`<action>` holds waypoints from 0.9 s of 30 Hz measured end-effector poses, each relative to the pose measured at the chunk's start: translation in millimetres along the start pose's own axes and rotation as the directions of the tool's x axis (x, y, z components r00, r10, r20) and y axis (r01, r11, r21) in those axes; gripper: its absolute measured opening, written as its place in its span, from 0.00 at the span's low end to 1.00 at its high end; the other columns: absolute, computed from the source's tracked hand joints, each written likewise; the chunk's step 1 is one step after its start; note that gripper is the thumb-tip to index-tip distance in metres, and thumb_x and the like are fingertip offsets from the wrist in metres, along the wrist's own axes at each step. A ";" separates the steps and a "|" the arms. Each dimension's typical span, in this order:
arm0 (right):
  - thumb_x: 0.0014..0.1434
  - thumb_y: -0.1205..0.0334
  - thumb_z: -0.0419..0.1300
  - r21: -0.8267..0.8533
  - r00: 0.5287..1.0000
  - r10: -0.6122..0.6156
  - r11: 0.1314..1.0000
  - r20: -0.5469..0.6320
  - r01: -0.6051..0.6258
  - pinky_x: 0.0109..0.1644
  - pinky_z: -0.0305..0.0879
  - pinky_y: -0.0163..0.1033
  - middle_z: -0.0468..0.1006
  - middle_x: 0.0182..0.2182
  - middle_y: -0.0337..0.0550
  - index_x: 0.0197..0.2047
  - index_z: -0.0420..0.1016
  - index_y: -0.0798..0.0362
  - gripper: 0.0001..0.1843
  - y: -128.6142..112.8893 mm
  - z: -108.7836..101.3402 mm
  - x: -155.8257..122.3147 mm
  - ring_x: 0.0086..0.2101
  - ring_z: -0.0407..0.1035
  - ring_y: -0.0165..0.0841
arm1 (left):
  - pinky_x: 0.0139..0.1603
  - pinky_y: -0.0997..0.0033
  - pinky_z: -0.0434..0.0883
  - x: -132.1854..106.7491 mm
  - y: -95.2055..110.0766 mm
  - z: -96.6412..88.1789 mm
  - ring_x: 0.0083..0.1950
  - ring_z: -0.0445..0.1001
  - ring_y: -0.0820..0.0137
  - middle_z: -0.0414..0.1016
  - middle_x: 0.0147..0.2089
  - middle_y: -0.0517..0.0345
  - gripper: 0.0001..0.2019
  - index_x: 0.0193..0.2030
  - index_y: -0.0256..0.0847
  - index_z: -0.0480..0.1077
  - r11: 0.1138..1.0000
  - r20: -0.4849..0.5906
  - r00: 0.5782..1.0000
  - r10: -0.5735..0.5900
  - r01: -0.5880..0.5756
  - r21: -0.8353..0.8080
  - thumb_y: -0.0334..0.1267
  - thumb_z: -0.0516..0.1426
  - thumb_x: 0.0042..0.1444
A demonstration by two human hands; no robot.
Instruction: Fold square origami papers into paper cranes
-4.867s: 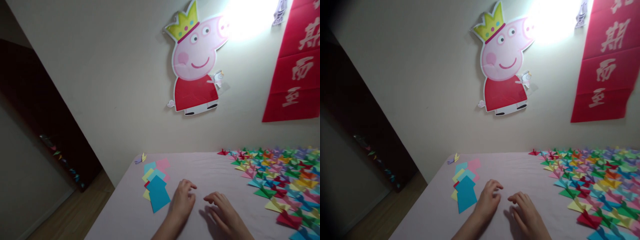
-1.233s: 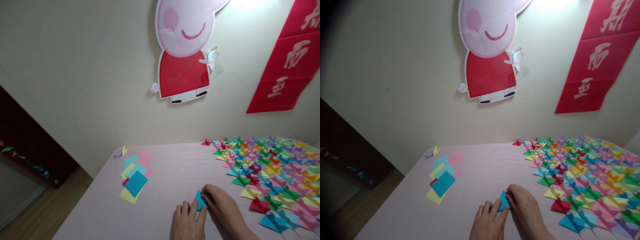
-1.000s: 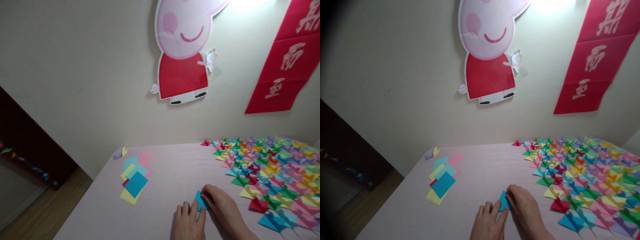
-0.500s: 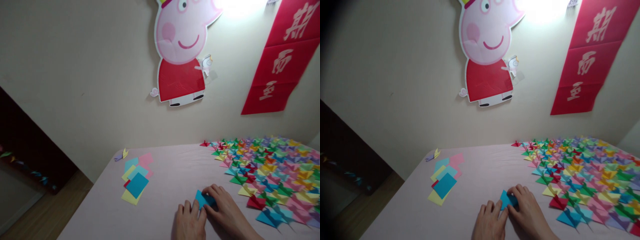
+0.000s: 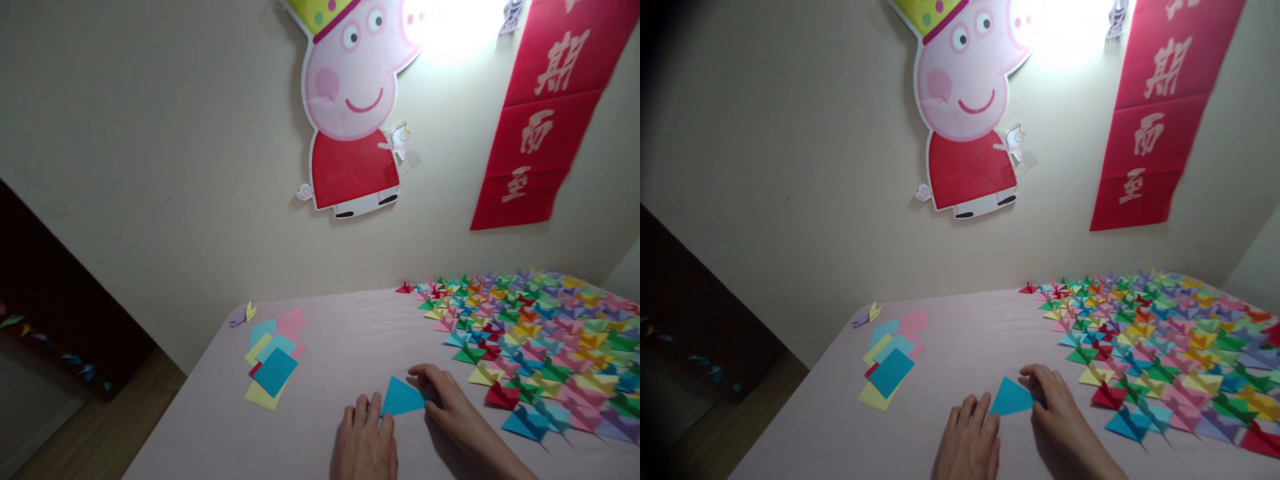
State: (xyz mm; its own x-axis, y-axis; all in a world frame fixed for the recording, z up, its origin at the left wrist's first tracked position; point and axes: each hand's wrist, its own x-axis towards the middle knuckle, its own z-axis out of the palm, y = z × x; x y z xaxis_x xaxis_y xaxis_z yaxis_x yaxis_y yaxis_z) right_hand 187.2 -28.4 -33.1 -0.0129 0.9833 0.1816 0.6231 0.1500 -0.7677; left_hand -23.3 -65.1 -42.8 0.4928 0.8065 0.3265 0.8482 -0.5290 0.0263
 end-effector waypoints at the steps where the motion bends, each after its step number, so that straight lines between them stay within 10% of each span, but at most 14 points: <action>1: 0.35 0.67 0.49 0.042 1.000 0.010 0.999 -0.008 -0.010 0.52 0.67 0.46 0.79 0.40 0.44 0.44 0.73 0.49 0.29 1.6 -0.7 0.5 0.44 0.73 0.41 | 0.51 0.55 0.70 -2.6 -2.2 0.5 0.55 0.69 0.56 0.72 0.60 0.56 0.12 0.50 0.45 0.73 1.000 -0.001 1.000 -0.008 0.008 0.008 0.41 0.58 0.59; 10: 0.45 0.64 0.52 0.259 1.000 0.018 0.966 0.023 -0.023 0.52 0.69 0.47 0.79 0.40 0.46 0.43 0.75 0.50 0.21 17.1 -0.8 4.7 0.44 0.75 0.41 | 0.50 0.60 0.70 -23.1 -13.2 10.6 0.55 0.70 0.58 0.72 0.60 0.58 0.11 0.47 0.47 0.74 0.994 -0.050 0.993 -0.106 0.107 0.018 0.42 0.61 0.57; 27: 0.51 0.69 0.54 -0.060 0.963 -0.241 0.966 0.124 0.250 0.53 0.63 0.49 0.76 0.44 0.47 0.37 0.74 0.48 0.12 -27.2 -0.3 -11.1 0.46 0.66 0.43 | 0.61 0.61 0.64 -3.0 3.3 12.1 0.63 0.65 0.58 0.65 0.66 0.48 0.42 0.73 0.40 0.48 0.977 -0.039 0.990 -0.136 0.127 -0.170 0.34 0.58 0.51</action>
State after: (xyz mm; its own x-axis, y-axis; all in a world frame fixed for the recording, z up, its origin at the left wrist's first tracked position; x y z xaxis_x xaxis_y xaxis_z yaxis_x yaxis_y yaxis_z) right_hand 170.7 -43.4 -14.1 -0.2596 0.9231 0.2838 0.6457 0.3844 -0.6597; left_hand -19.6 -66.1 -55.2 0.3653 0.8599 0.3564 0.8586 -0.4592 0.2279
